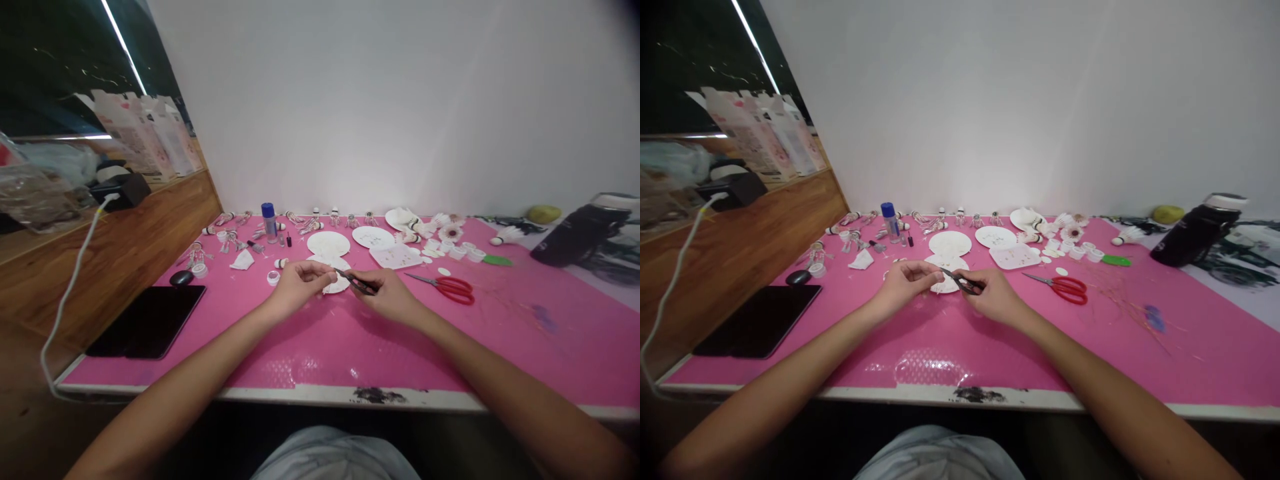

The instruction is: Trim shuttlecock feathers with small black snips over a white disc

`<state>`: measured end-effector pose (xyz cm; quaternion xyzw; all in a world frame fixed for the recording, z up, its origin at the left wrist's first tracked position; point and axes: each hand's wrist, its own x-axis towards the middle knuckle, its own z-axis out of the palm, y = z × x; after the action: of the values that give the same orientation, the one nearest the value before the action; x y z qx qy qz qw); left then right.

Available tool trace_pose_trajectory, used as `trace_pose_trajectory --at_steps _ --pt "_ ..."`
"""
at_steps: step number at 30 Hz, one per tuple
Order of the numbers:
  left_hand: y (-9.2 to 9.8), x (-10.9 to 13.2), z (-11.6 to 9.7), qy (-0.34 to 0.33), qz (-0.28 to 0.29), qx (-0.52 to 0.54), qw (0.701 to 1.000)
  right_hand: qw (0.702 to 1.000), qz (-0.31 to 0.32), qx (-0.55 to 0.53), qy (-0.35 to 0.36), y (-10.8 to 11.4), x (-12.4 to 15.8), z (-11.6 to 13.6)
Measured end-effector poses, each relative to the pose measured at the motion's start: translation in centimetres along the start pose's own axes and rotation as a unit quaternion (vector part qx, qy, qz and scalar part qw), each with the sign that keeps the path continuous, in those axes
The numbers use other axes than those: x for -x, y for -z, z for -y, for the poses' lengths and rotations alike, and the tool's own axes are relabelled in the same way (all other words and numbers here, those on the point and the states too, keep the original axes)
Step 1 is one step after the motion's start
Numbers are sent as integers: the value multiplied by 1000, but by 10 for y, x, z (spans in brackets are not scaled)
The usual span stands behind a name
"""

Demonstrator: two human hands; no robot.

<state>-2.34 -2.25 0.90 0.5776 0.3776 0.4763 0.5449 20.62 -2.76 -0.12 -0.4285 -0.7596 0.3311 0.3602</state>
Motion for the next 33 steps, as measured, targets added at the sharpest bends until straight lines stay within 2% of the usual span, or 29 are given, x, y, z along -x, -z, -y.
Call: trace_pose_trajectory --at_steps 4,9,17,22,27,33 --pt "7 -4 3 11 64 8 998 1000 8 -7 7 4 -2 7" --pt "11 -6 7 23 82 34 996 1000 16 -16 6 5 -1 11" --pt "12 -7 10 19 75 7 997 999 29 -30 11 2 0 10" --pt "9 -5 4 21 71 8 997 999 31 -40 2 2 -1 9" --pt "4 -4 -2 27 48 1 998 998 31 -54 0 1 -1 5" --pt "7 -7 3 11 -1 18 1000 998 15 -59 -13 0 0 5"
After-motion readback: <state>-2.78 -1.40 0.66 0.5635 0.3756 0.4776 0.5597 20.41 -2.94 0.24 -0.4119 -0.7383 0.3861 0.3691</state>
